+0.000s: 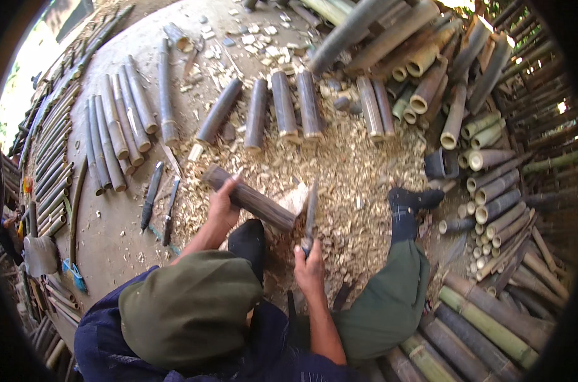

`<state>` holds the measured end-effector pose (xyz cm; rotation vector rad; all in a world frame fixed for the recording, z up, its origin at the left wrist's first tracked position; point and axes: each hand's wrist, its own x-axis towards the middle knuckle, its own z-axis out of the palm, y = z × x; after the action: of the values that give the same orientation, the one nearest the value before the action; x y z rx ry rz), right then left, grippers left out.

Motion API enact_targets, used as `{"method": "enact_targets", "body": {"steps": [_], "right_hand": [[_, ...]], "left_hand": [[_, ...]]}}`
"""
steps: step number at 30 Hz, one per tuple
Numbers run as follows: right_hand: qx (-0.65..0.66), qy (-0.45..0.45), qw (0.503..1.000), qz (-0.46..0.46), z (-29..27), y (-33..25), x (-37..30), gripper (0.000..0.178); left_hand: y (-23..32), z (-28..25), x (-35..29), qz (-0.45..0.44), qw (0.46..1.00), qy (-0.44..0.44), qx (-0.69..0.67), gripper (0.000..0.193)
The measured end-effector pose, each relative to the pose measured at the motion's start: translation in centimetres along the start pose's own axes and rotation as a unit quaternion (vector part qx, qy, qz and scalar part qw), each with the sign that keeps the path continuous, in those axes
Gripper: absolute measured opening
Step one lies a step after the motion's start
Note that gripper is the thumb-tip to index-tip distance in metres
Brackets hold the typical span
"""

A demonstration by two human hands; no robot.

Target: The person sits on the ground and uses a knife to shave the outer surface of a bamboo segment. They hold the bamboo with one hand and scrape the surface with the knife in the other, creating wood shavings. The person rotates the bamboo to work on different sides and occasionally places the finished piece on the ground.

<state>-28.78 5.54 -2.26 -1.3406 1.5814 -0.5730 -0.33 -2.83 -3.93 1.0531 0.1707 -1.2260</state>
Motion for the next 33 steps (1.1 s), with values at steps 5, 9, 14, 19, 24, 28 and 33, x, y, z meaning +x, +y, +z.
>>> {"method": "enact_targets", "body": {"steps": [5,9,14,19,24,28,33], "right_hand": [[-0.144,-0.002,0.989,-0.022,-0.3,-4.8,-0.7,0.032],[-0.151,-0.015,0.988,-0.039,-0.7,-5.8,-0.2,0.03],[-0.116,0.053,0.978,-0.166,-1.1,-10.4,-0.5,0.03],[-0.226,0.038,0.97,-0.08,0.4,-4.3,1.5,0.025],[-0.187,0.018,0.974,-0.13,-1.3,-10.0,1.0,0.028],[-0.134,0.065,0.973,-0.174,-1.1,-11.4,0.7,0.031],[-0.246,-0.016,0.967,-0.064,0.0,-7.5,3.7,0.029]], "left_hand": [[0.4,-0.6,0.2,0.057,0.998,0.003,-0.013,0.038],[1.1,-0.1,-0.3,0.05,0.998,0.023,-0.032,0.039],[2.0,0.2,-1.4,0.096,0.993,0.052,0.034,0.035],[2.5,2.8,-3.3,0.089,0.988,0.061,0.112,0.03],[2.6,0.8,-1.8,0.117,0.988,-0.007,0.096,0.033],[2.7,1.1,-2.3,0.135,0.985,-0.032,0.098,0.035],[2.6,1.6,-1.9,0.166,0.976,-0.071,0.125,0.03]]}}
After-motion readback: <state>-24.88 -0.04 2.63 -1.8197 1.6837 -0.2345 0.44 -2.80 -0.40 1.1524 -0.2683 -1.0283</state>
